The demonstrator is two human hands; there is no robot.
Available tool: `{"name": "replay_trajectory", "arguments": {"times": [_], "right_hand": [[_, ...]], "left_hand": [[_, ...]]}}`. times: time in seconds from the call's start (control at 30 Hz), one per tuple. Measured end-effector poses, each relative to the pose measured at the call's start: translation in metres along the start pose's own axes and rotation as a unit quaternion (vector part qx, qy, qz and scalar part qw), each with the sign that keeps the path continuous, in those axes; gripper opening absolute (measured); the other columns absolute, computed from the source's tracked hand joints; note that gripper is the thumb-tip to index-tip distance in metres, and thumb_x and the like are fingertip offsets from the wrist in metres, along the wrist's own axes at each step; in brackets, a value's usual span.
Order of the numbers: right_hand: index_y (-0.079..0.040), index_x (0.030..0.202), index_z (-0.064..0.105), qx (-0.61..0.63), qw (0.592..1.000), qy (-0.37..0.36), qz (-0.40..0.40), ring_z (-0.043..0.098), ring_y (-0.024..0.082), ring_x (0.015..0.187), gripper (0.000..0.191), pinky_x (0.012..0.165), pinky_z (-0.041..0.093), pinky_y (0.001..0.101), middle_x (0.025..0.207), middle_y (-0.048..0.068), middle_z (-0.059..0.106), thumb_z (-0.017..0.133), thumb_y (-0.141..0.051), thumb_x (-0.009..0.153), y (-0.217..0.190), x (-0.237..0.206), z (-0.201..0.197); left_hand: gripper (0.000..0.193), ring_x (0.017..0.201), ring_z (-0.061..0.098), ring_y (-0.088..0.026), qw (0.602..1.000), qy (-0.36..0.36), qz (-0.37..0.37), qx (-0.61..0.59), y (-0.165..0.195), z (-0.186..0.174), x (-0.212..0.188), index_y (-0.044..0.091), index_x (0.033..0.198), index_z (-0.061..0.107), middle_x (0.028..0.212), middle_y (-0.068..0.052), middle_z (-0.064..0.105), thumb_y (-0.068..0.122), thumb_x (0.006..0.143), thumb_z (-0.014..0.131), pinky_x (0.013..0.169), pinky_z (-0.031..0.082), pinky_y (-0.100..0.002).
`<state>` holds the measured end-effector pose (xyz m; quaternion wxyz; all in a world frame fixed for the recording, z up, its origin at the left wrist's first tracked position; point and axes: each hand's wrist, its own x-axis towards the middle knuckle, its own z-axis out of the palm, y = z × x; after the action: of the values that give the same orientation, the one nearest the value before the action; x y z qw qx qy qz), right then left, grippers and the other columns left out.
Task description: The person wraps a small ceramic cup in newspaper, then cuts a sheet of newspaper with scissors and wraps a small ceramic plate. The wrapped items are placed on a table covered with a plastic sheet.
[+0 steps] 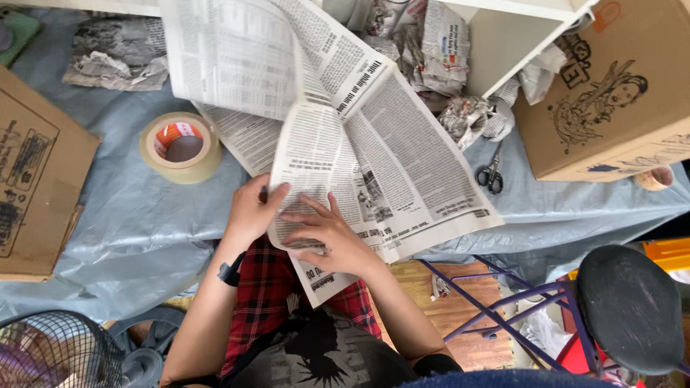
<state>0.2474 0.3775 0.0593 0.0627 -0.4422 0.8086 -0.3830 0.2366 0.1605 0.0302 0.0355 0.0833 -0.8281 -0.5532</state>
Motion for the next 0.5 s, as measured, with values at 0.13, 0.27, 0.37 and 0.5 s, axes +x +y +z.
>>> {"name": "replay_trajectory", "arguments": {"times": [0.13,0.27,0.37,0.5], "right_hand": [[-0.015,0.121,0.072,0.177,0.961,0.211,0.003,0.063,0.03,0.136,0.034,0.121,0.046,0.0546,0.135,0.009,0.07,0.071,-0.036,0.095,0.027,-0.071,-0.051],[-0.003,0.109,0.062,0.055,0.777,0.613,0.134,0.063,0.016,0.079,0.015,0.074,0.051,0.0325,0.102,0.008,0.072,0.056,-0.014,0.117,0.122,-0.148,-0.14],[-0.011,0.108,0.068,-0.295,0.767,0.488,0.293,0.072,0.026,0.086,0.015,0.075,0.055,0.041,0.099,0.009,0.074,0.069,-0.023,0.099,0.198,-0.175,-0.185],[-0.016,0.101,0.072,-0.433,0.706,0.328,0.454,0.069,0.038,0.095,0.034,0.08,0.055,0.0478,0.101,0.012,0.075,0.084,-0.04,0.081,0.241,-0.18,-0.19]], "left_hand": [[0.028,0.103,0.069,-0.032,0.982,0.129,0.124,0.055,-0.018,-0.009,-0.004,0.002,0.119,0.069,0.114,-0.021,0.072,0.022,0.1,0.069,0.086,0.054,-0.041],[0.025,0.119,0.059,-0.037,0.933,0.214,0.22,0.187,-0.028,0.0,-0.008,0.003,0.119,0.071,0.131,-0.029,0.061,0.019,0.1,0.072,0.091,0.052,-0.043],[0.03,0.091,0.064,-0.029,0.981,0.141,0.11,0.075,-0.021,0.009,-0.003,0.0,0.118,0.069,0.119,-0.025,0.063,0.023,0.097,0.071,0.075,0.053,-0.038],[0.038,0.078,0.066,-0.019,0.998,0.024,0.036,-0.038,-0.007,0.008,0.007,0.0,0.117,0.068,0.096,-0.014,0.075,0.033,0.099,0.066,0.069,0.052,-0.033]]}}
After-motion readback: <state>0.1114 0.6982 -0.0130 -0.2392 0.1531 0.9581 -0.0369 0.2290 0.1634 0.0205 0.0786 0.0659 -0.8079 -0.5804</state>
